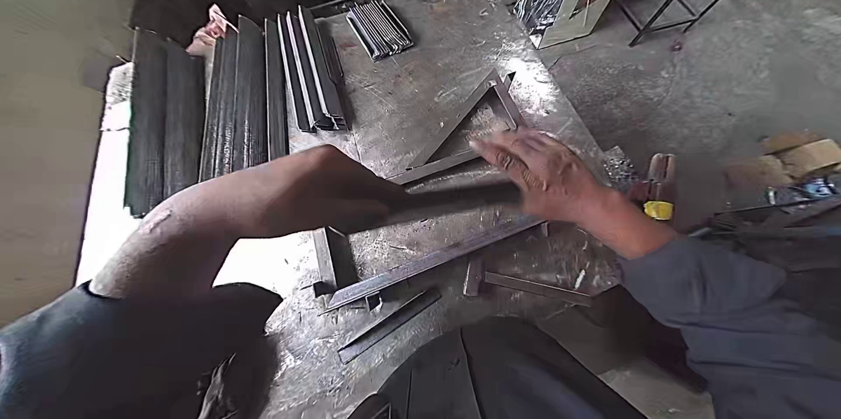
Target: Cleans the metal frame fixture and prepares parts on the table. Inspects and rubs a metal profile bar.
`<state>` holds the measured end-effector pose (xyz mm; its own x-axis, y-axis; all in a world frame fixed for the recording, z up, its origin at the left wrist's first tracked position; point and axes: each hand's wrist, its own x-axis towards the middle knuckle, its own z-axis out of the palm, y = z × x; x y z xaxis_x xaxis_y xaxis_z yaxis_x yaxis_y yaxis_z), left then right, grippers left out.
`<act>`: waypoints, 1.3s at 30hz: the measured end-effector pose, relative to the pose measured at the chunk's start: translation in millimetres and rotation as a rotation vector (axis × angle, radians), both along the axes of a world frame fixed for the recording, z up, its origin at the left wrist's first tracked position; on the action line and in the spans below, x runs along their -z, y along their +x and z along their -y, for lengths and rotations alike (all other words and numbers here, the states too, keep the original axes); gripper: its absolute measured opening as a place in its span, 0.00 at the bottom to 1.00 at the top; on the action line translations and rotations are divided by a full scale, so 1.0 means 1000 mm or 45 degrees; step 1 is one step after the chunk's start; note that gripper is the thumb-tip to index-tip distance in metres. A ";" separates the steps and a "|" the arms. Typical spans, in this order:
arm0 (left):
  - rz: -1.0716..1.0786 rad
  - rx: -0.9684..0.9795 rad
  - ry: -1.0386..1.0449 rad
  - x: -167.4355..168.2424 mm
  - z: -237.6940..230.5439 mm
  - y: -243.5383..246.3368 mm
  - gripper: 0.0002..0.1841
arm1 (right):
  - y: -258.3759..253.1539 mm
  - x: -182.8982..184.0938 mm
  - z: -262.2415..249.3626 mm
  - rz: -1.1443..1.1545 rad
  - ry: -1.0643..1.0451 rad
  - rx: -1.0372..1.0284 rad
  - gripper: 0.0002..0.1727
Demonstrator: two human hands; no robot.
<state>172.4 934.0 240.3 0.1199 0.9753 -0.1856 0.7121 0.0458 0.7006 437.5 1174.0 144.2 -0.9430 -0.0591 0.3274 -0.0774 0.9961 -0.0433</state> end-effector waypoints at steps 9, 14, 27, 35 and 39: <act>-0.534 -0.565 0.435 0.023 -0.032 0.052 0.16 | 0.022 0.004 -0.015 0.407 -0.461 0.804 0.37; -0.423 -0.547 0.042 0.130 -0.002 0.130 0.33 | -0.016 0.029 -0.072 0.461 -0.866 0.970 0.45; -0.148 -0.926 0.080 0.164 0.006 0.179 0.24 | -0.006 0.049 -0.086 0.311 -2.395 0.647 0.26; 1.297 -1.286 0.486 0.093 -0.036 0.143 0.31 | 0.003 0.005 0.021 0.809 -2.361 -0.248 0.16; 1.597 -1.535 0.915 0.071 -0.012 0.121 0.06 | -0.013 -0.005 0.050 0.879 -1.704 -0.234 0.21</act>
<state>293.2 946.0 169.7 -0.8740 0.4714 -0.1178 -0.3466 -0.4351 0.8310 424.2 1124.1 149.1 -0.9424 -0.2157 -0.2558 0.2205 0.1744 -0.9597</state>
